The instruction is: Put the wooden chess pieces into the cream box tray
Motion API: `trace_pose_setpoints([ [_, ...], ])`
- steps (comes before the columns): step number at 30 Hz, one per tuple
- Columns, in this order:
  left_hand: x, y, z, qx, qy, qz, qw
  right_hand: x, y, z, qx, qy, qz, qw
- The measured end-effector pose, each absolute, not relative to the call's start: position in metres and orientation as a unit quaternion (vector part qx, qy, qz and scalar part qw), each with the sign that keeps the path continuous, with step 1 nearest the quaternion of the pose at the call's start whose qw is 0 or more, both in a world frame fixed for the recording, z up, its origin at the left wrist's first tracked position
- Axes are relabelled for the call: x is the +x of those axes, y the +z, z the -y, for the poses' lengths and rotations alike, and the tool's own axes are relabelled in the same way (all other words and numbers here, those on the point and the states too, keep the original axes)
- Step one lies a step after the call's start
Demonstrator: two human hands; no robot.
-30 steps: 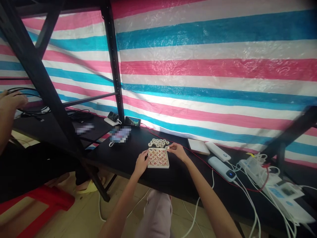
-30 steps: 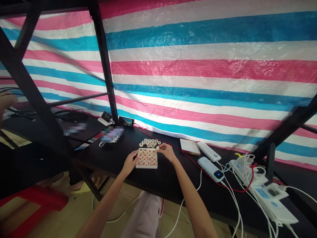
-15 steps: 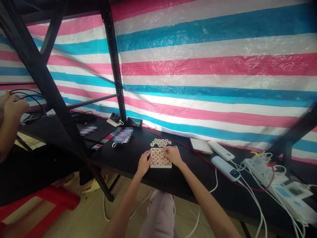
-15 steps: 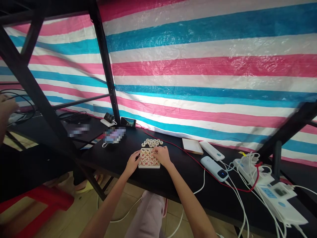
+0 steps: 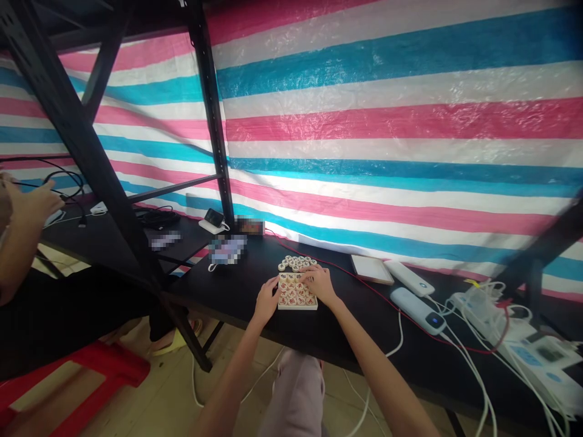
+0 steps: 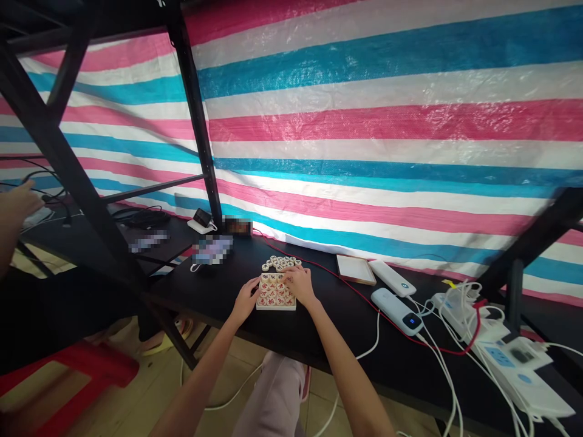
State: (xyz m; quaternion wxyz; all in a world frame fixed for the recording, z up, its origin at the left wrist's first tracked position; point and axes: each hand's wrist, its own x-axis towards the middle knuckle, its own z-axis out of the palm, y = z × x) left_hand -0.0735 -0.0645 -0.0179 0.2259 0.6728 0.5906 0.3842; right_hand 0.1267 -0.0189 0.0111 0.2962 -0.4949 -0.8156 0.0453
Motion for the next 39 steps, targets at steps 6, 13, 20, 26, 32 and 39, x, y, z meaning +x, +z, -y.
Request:
trace_pose_setpoints([
  [6,-0.074,-0.022,0.063,0.672,0.391,-0.588,0.224,0.144,0.009,-0.001,-0.539,0.043,0.784,0.304],
  [13,-0.075,-0.023,0.063,0.666,0.395,-0.593,0.223,0.158,0.006,-0.011,-0.53,-0.003,0.818,0.222],
  [20,-0.075,-0.024,0.061,0.666,0.394,-0.591,0.229,0.195,-0.008,0.022,-0.505,0.069,0.814,0.28],
  [26,-0.073,-0.021,0.062,0.665,0.393,-0.592,0.23,0.178,0.009,0.033,-0.474,0.194,0.761,0.398],
  [32,-0.073,-0.02,0.063,0.665,0.396,-0.591,0.227,0.153,0.024,0.027,-0.457,0.114,0.823,0.318],
  [39,-0.074,-0.023,0.063,0.667,0.398,-0.585,0.233,0.145,0.013,0.022,-0.481,0.037,0.824,0.298],
])
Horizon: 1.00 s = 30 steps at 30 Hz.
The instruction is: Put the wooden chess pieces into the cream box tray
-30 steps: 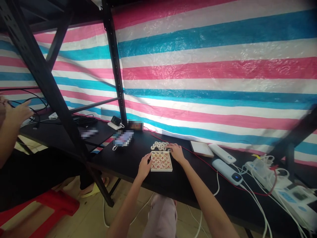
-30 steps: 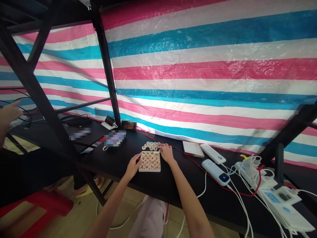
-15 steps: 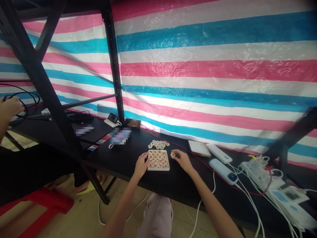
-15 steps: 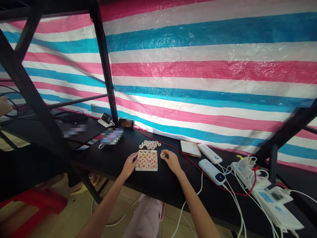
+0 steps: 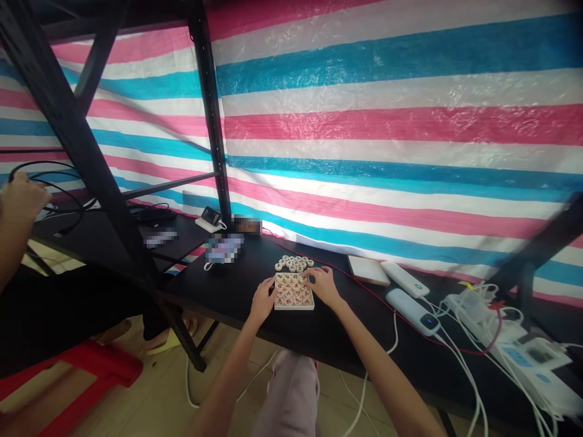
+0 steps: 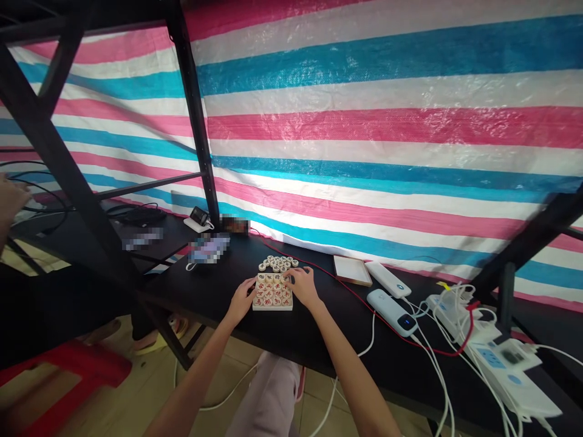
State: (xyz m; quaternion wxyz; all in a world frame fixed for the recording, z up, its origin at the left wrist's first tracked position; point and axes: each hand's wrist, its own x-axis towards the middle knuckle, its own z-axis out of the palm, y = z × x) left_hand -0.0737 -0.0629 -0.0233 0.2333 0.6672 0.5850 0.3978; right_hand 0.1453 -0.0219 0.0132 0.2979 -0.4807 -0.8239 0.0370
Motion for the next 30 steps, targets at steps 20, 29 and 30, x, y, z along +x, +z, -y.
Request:
trace_pose_setpoints([
  [20,-0.076,-0.025,0.06,0.665,0.396,-0.586,0.239,0.16,-0.003,-0.028,-0.567,-0.04,0.797,0.204],
  [29,-0.075,-0.024,0.06,0.663,0.394,-0.586,0.249,0.174,-0.002,0.004,-0.56,-0.033,0.79,0.247],
  [30,-0.074,-0.024,0.06,0.663,0.395,-0.585,0.249,0.172,0.002,0.009,-0.562,-0.027,0.785,0.259],
])
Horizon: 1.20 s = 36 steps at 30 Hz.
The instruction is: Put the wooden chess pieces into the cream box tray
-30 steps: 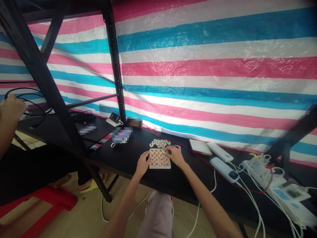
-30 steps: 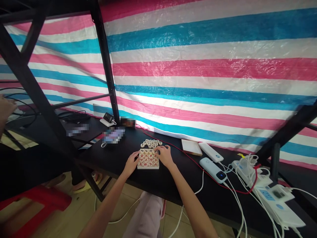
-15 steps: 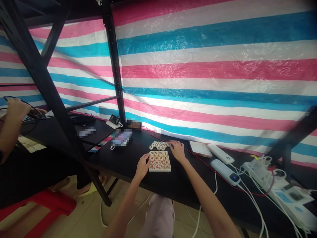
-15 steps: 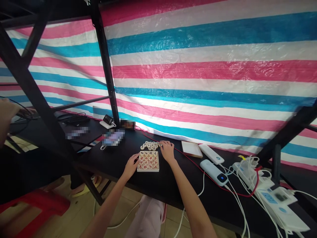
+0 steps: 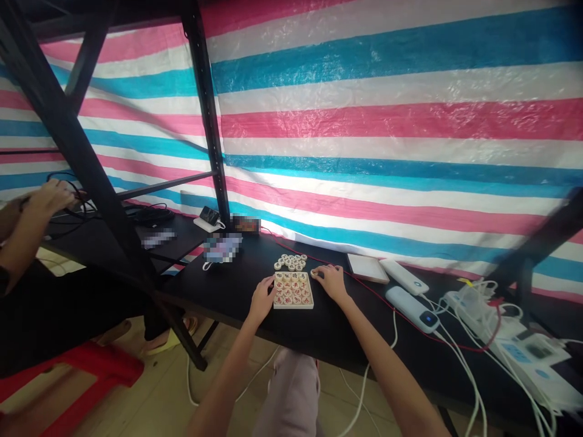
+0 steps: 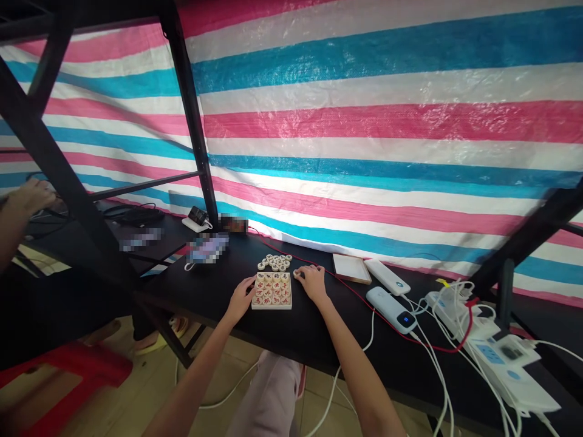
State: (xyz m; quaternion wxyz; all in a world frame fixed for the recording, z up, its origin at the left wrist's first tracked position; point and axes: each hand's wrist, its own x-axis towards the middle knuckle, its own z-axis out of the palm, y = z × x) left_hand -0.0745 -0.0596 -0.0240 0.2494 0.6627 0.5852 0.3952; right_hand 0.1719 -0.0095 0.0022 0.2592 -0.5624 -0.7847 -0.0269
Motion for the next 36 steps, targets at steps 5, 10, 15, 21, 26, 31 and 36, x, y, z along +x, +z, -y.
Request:
trace_pose_setpoints([
  [5,-0.074,-0.025,0.059,0.667,0.398,-0.582,0.241,0.132,0.024,0.035,-0.522,0.006,0.797,0.303],
  [10,-0.074,-0.022,0.063,0.67,0.405,-0.581,0.221,0.088,0.031,0.046,-0.449,-0.006,0.856,0.256],
  [15,-0.073,-0.019,0.066,0.672,0.402,-0.583,0.217,0.077,0.024,0.044,-0.436,-0.048,0.868,0.233],
  [21,-0.073,-0.019,0.065,0.671,0.397,-0.586,0.222,0.083,0.022,0.041,-0.434,-0.039,0.858,0.272],
  [26,-0.074,-0.023,0.063,0.669,0.396,-0.586,0.23,0.112,0.02,0.01,-0.516,-0.025,0.808,0.283],
  [31,-0.074,-0.023,0.063,0.666,0.395,-0.59,0.228,0.141,0.011,-0.02,-0.498,0.034,0.851,0.164],
  [36,-0.074,-0.021,0.064,0.669,0.395,-0.587,0.225,0.156,0.006,-0.017,-0.486,0.013,0.855,0.179],
])
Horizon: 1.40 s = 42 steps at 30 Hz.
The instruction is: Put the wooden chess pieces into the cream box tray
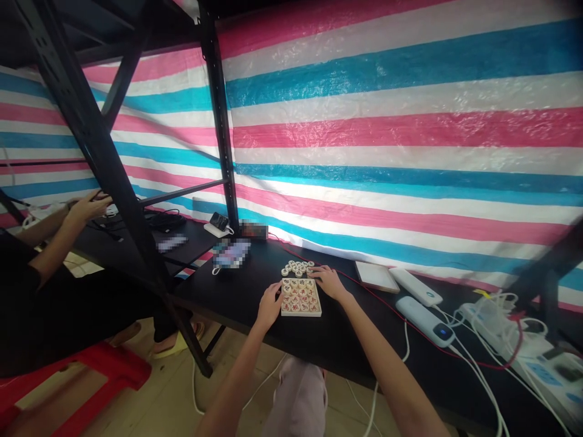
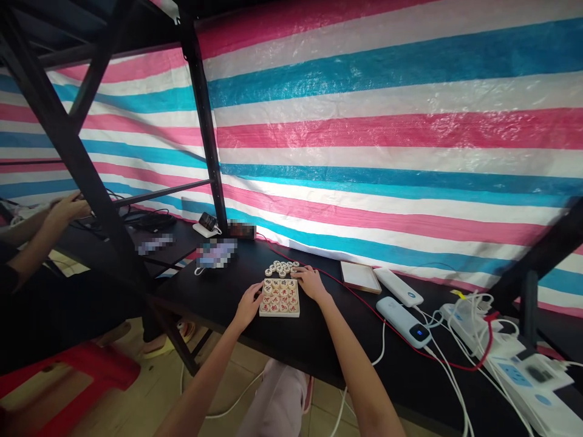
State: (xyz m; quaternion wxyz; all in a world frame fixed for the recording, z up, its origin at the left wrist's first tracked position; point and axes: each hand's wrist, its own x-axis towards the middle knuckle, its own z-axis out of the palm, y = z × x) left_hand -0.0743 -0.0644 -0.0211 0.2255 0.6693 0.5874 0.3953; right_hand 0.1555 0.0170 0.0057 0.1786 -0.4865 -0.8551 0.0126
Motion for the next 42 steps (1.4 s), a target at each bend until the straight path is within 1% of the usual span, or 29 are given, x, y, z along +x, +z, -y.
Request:
trace_pose_setpoints([
  [3,-0.074,-0.021,0.064,0.668,0.393,-0.587,0.232,0.165,0.001,-0.008,-0.49,0.025,0.845,0.213],
  [8,-0.074,-0.022,0.063,0.666,0.398,-0.586,0.235,0.182,-0.004,0.005,-0.503,0.082,0.816,0.273],
  [12,-0.073,-0.022,0.064,0.663,0.402,-0.585,0.239,0.178,0.003,0.014,-0.541,0.13,0.756,0.345],
  [14,-0.073,-0.021,0.064,0.663,0.402,-0.583,0.241,0.166,0.01,0.022,-0.526,0.143,0.757,0.361],
  [16,-0.073,-0.02,0.065,0.665,0.402,-0.582,0.239,0.15,0.017,0.031,-0.498,0.127,0.788,0.339],
  [20,-0.073,-0.02,0.064,0.669,0.407,-0.575,0.235,0.117,0.027,0.045,-0.465,0.045,0.837,0.285],
  [26,-0.073,-0.02,0.064,0.668,0.394,-0.586,0.235,0.101,0.026,0.045,-0.431,-0.039,0.87,0.236],
  [32,-0.074,-0.022,0.062,0.67,0.401,-0.584,0.224,0.105,0.022,0.043,-0.417,-0.03,0.876,0.243],
  [37,-0.074,-0.023,0.063,0.666,0.401,-0.585,0.231,0.122,0.022,0.018,-0.484,-0.05,0.836,0.253],
  [39,-0.074,-0.022,0.063,0.665,0.402,-0.586,0.232,0.133,0.02,0.004,-0.513,-0.043,0.827,0.226],
  [42,-0.074,-0.022,0.064,0.664,0.401,-0.586,0.233,0.15,0.013,-0.014,-0.517,-0.007,0.843,0.151],
])
